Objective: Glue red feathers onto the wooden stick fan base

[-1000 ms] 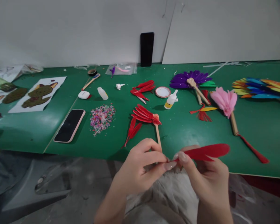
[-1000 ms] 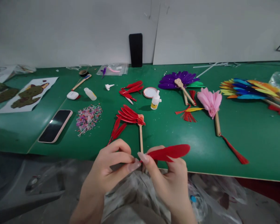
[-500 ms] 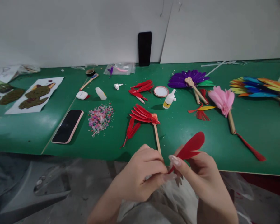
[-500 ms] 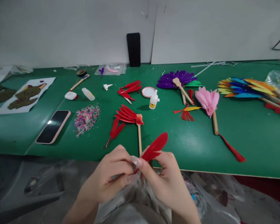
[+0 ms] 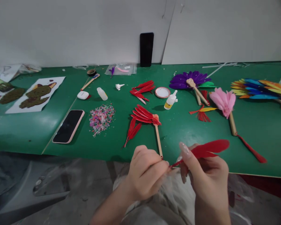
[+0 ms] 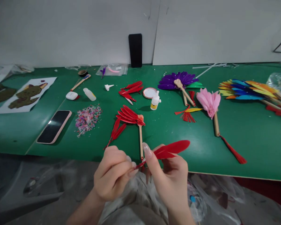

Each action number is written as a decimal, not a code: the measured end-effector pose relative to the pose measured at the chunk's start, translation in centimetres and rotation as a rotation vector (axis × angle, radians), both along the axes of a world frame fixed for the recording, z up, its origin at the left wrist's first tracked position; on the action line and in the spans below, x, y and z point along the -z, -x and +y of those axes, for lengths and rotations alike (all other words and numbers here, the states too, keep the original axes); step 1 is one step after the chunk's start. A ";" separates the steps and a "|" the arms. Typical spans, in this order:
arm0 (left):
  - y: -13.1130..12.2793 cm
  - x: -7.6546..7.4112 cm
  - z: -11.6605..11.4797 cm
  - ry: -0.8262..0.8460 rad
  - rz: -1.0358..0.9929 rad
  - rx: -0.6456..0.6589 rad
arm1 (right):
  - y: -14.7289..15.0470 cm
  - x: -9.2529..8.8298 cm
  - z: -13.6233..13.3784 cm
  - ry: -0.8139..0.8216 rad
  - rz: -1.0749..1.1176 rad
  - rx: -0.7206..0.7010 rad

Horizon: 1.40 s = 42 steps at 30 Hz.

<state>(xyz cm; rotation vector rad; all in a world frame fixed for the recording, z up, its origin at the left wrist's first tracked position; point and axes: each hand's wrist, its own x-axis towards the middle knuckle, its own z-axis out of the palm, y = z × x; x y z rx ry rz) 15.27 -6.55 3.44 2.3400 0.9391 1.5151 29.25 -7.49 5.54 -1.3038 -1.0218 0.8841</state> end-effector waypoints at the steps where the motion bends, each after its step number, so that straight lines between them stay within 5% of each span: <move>1: 0.0 0.0 0.1 0.045 -0.020 -0.006 | 0.0 0.1 0.0 -0.014 0.004 -0.022; 10: -0.6 -0.6 0.2 0.611 -0.227 0.035 | -1.4 0.7 0.2 -0.081 0.047 -0.315; 13: -0.9 -0.4 0.0 0.717 -0.268 0.063 | -1.5 0.8 0.1 -0.159 -0.047 -0.284; 21: -1.8 -0.2 -0.3 0.457 -0.138 -0.100 | -0.4 1.7 -0.5 -0.189 -0.200 0.092; 27: -2.3 0.1 -0.4 0.301 -0.174 -0.201 | 0.5 0.7 -0.6 -0.107 -0.136 0.151; 35: -3.0 0.4 -0.6 0.322 -0.328 -0.277 | 0.9 0.2 -0.5 -0.079 -0.080 0.187; 42: -2.1 -0.2 0.4 0.544 -0.332 -0.073 | 0.3 0.6 -0.4 -0.100 -0.070 0.176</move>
